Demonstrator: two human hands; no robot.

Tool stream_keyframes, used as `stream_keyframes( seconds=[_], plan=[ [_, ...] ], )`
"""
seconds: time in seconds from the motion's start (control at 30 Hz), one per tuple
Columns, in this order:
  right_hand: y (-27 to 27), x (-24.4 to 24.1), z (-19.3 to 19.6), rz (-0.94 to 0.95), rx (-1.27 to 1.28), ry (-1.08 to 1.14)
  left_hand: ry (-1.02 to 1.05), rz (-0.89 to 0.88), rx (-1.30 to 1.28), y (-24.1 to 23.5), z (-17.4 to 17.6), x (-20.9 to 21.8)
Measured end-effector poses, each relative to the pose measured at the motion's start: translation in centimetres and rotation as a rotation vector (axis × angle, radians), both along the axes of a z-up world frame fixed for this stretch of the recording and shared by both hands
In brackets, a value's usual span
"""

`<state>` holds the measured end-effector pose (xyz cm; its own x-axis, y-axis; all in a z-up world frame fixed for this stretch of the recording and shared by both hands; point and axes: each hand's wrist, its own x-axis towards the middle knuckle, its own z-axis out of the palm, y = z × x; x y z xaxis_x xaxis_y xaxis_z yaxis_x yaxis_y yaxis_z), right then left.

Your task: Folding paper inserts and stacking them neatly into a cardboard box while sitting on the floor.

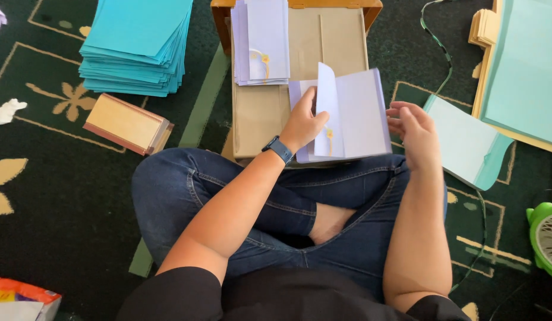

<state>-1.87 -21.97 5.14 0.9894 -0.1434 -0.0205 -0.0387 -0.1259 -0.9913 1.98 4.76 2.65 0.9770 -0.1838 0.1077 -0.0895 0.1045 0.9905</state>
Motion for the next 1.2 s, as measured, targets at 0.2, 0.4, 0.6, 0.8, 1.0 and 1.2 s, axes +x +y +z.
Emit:
stream_keyframes(
  seconds=[0.2,0.4,0.6,0.8,1.0,1.2],
  plan=[
    [6.2,-0.2,1.6,0.281,-0.859,-0.543,-0.050,0.043,0.031,-0.5,-1.3,0.0],
    [9.4,-1.0,0.1,0.394,-1.068,-0.531,-0.564,0.345,0.542,-1.6,-0.3,-0.7],
    [8.4,-0.7,-1.4,0.463,-1.109,-0.325,-0.556,0.332,1.186,-2.7,-3.7,-0.8],
    [8.0,2.0,-2.9,0.478,-1.160,-0.319,-0.401,0.196,1.280,-3.0,-3.9,-0.6],
    [8.9,5.8,-3.1,0.477,-1.235,-0.257,-0.369,0.209,1.240,-3.0,-4.4,-0.6],
    [10.2,3.1,-1.9,0.496,-1.357,-0.091,-0.266,0.272,1.307,-3.0,-4.4,-0.8]
  ],
)
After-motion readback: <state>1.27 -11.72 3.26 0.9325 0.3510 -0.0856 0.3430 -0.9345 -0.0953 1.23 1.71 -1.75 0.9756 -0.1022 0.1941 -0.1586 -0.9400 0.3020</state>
